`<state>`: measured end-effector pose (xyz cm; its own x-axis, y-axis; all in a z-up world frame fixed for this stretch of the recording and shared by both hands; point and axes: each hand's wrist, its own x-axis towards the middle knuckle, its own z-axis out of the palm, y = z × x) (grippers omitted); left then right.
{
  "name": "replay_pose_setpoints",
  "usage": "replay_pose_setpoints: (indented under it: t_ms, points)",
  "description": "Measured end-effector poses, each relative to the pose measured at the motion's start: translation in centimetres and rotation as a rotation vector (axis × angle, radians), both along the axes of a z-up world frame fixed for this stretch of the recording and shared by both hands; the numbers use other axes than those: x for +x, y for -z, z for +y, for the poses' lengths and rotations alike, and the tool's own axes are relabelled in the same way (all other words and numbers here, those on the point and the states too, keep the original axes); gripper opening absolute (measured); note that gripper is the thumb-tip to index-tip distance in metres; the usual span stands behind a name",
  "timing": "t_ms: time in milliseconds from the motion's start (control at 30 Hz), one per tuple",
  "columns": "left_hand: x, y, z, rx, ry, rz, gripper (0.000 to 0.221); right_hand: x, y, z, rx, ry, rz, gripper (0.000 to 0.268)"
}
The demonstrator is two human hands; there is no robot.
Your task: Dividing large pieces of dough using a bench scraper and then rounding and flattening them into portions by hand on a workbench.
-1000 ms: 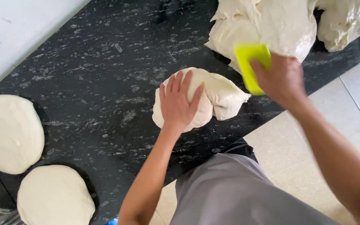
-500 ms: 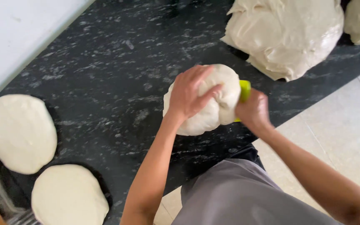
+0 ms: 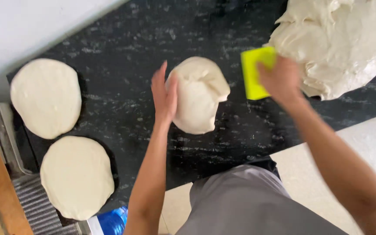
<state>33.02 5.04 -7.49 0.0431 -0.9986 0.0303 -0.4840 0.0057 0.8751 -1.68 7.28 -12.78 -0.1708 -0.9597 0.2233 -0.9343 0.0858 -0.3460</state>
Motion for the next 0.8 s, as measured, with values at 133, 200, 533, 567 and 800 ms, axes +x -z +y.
replay_pose_setpoints:
  t_ms: [133, 200, 533, 567, 800]
  points:
    - [-0.9, -0.3, -5.1, 0.167, 0.124, -0.102, 0.071, -7.3, -4.4, 9.4, 0.355, 0.128, -0.060, 0.041]
    - [-1.5, 0.1, -6.2, 0.235, 0.208, -0.076, 0.071, -7.7, -4.1, 13.6, 0.328, 0.175, -0.116, 0.038]
    - [-1.2, 0.3, -7.2, 0.184, 0.422, -0.095, 0.064, 13.8, 4.3, 3.5, 0.255, 0.315, -0.448, 0.022]
    - [-0.5, -0.4, -6.6, 0.176, 0.416, -0.099, 0.064, 14.3, 3.2, 2.6, 0.248, 0.307, -0.452, 0.022]
    - [3.6, -0.9, 1.6, 0.561, -0.112, 0.064, 0.061, 10.2, 0.9, -2.5, 0.264, -0.146, -0.467, 0.029]
